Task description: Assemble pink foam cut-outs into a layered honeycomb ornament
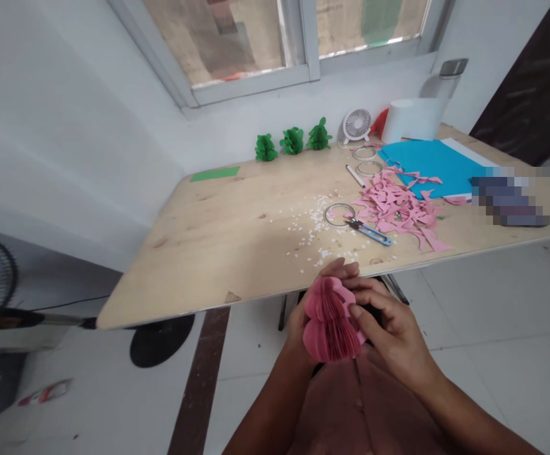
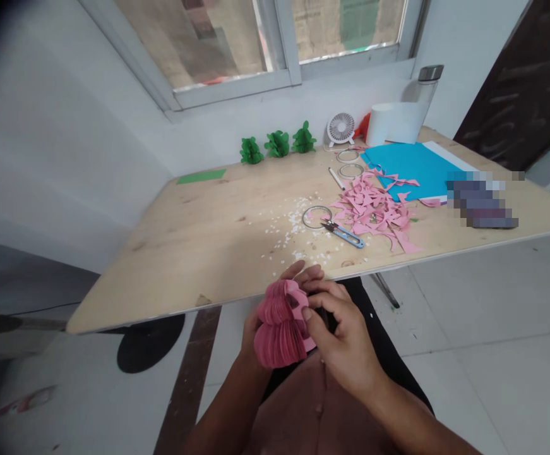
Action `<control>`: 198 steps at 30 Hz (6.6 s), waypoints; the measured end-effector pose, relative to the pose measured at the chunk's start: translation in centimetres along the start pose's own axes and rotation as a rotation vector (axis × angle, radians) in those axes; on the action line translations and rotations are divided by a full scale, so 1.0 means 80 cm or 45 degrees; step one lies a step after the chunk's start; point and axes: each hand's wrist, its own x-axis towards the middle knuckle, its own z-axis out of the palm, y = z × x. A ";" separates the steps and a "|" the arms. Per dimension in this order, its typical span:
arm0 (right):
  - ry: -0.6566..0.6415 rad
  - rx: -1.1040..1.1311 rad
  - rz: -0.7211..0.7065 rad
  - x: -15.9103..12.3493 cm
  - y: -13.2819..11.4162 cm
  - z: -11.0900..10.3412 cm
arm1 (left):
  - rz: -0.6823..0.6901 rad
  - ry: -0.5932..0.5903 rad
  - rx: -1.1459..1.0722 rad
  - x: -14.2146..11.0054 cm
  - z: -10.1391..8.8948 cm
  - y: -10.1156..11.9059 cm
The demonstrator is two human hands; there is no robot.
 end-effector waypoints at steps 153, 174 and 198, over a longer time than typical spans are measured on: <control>0.309 -0.026 -0.025 0.108 0.077 0.032 | 0.700 0.329 2.036 0.095 -0.007 0.066; 0.371 0.145 0.125 0.113 0.070 0.032 | 1.227 0.060 2.160 0.076 -0.021 0.061; 0.330 -0.087 -0.092 0.106 0.074 0.032 | 0.138 0.323 0.887 0.079 -0.018 0.059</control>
